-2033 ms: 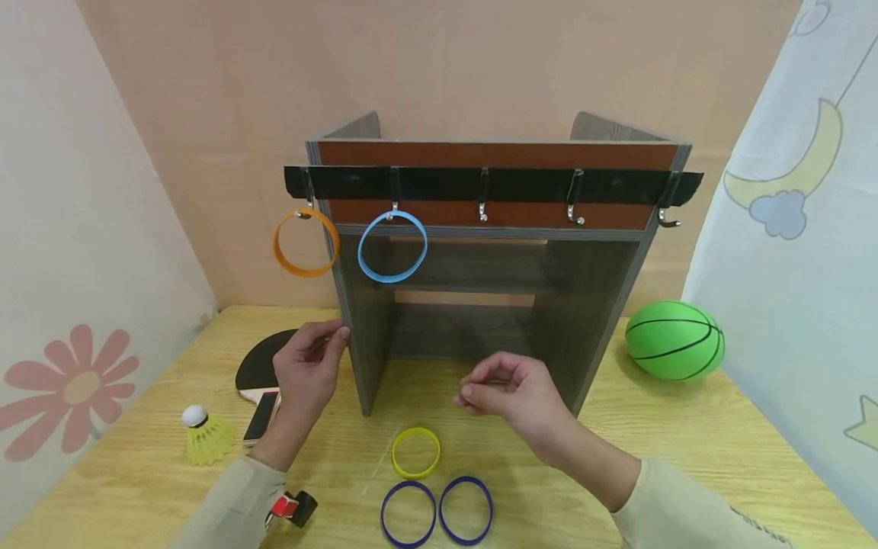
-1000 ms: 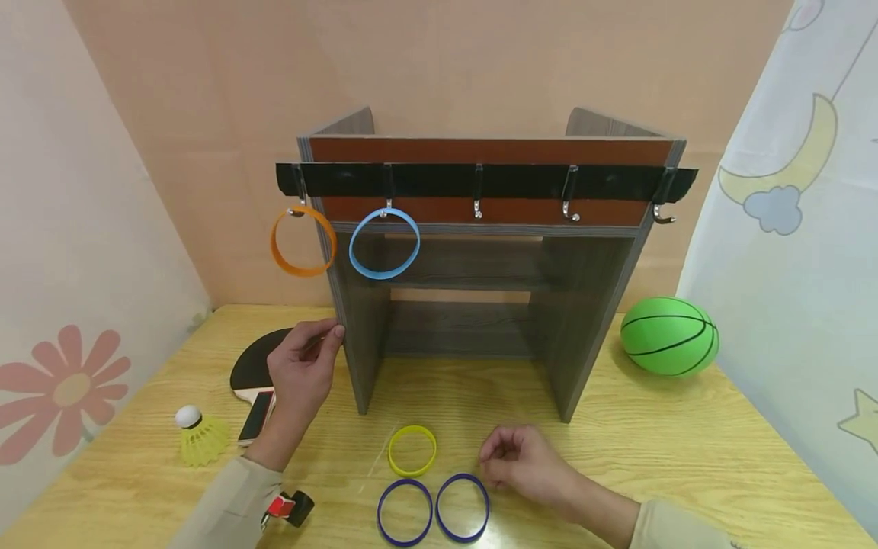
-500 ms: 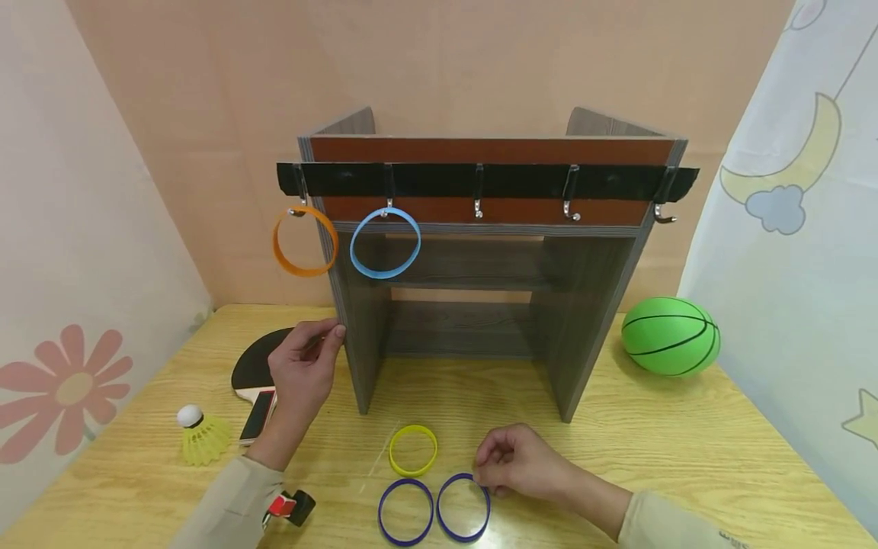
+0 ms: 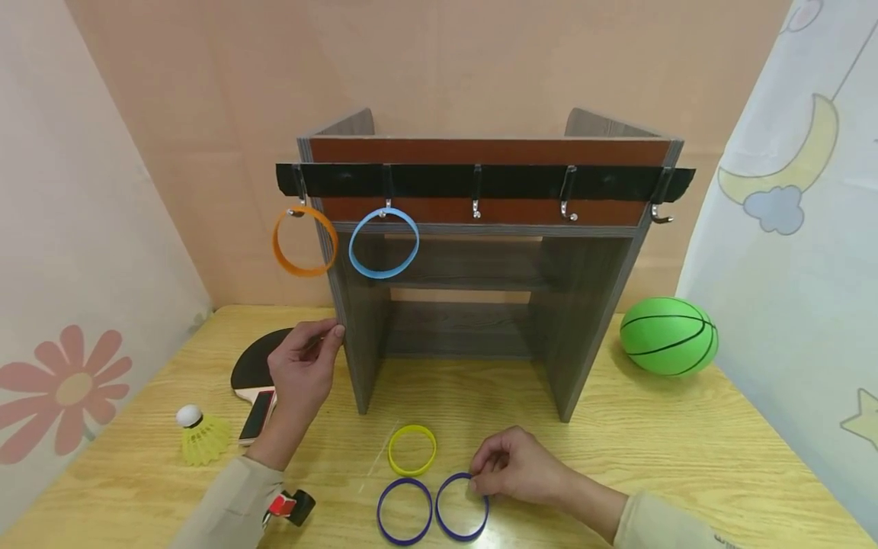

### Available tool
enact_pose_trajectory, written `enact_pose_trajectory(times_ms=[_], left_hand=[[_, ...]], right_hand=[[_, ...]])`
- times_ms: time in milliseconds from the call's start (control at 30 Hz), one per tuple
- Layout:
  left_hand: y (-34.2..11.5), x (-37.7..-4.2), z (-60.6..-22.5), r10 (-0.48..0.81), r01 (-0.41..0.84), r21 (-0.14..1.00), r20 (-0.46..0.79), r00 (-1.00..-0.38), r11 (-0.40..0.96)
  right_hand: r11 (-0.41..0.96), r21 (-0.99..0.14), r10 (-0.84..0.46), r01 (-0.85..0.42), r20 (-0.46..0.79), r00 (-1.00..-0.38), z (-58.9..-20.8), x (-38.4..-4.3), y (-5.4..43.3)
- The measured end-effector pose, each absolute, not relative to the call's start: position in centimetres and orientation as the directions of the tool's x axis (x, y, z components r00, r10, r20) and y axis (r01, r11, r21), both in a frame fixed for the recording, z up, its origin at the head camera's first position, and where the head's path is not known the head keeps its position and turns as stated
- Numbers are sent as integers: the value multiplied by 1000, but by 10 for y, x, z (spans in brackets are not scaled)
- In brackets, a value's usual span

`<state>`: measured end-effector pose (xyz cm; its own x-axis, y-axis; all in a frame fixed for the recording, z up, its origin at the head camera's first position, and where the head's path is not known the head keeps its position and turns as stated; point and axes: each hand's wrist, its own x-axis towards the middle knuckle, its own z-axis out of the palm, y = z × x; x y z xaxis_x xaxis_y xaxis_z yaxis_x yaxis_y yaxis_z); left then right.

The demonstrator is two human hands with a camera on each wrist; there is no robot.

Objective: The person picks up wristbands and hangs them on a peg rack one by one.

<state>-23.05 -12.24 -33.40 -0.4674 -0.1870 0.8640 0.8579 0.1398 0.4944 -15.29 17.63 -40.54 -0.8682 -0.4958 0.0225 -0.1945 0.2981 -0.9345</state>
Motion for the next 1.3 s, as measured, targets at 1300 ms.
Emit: enact_pose_trajectory(times_ms=[1300], left_hand=[[-127, -240, -345, -181, 845, 512, 855, -486, 151]], right_hand=[[292, -944, -483, -157, -4, -875, -403, -150, 177]])
